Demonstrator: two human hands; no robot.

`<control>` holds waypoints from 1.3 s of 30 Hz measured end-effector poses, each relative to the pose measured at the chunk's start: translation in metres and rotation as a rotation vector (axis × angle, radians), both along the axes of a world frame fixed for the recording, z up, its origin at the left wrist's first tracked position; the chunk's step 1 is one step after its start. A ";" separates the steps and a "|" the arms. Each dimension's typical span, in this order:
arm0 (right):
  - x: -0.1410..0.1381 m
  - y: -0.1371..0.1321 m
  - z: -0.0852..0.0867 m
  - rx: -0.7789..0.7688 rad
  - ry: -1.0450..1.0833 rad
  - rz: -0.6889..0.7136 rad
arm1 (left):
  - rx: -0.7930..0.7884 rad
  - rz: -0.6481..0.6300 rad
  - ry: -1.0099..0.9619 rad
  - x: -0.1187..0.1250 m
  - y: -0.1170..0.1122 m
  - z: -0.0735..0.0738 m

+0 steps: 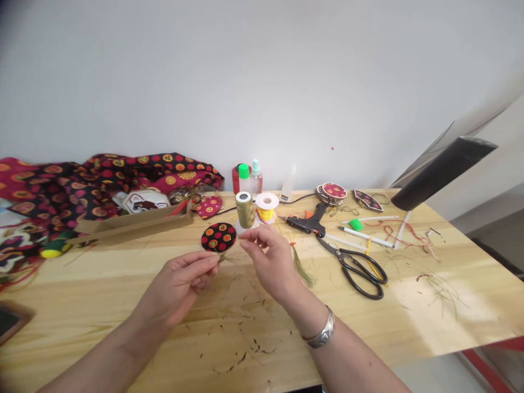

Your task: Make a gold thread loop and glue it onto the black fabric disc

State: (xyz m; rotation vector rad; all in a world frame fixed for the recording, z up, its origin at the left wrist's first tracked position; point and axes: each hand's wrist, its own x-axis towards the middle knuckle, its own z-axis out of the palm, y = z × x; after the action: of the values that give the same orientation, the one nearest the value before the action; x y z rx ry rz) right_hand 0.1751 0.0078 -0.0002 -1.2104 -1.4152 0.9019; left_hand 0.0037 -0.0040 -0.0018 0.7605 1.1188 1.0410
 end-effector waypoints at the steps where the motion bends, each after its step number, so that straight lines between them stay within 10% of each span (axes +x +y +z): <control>1: -0.001 -0.002 0.000 0.069 -0.033 0.030 | -0.002 -0.004 -0.015 0.000 0.001 0.000; 12: -0.005 -0.010 0.005 0.329 -0.207 0.250 | 0.249 -0.152 0.310 0.001 -0.005 0.004; 39: -0.003 -0.004 0.007 -0.153 0.173 0.438 | 0.367 -0.228 0.503 0.006 -0.009 0.011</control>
State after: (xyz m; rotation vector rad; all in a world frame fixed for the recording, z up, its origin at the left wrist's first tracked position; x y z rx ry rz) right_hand 0.1721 0.0033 0.0067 -0.9168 -1.5166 1.4035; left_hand 0.0098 -0.0131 0.0097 1.4685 1.2364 0.8911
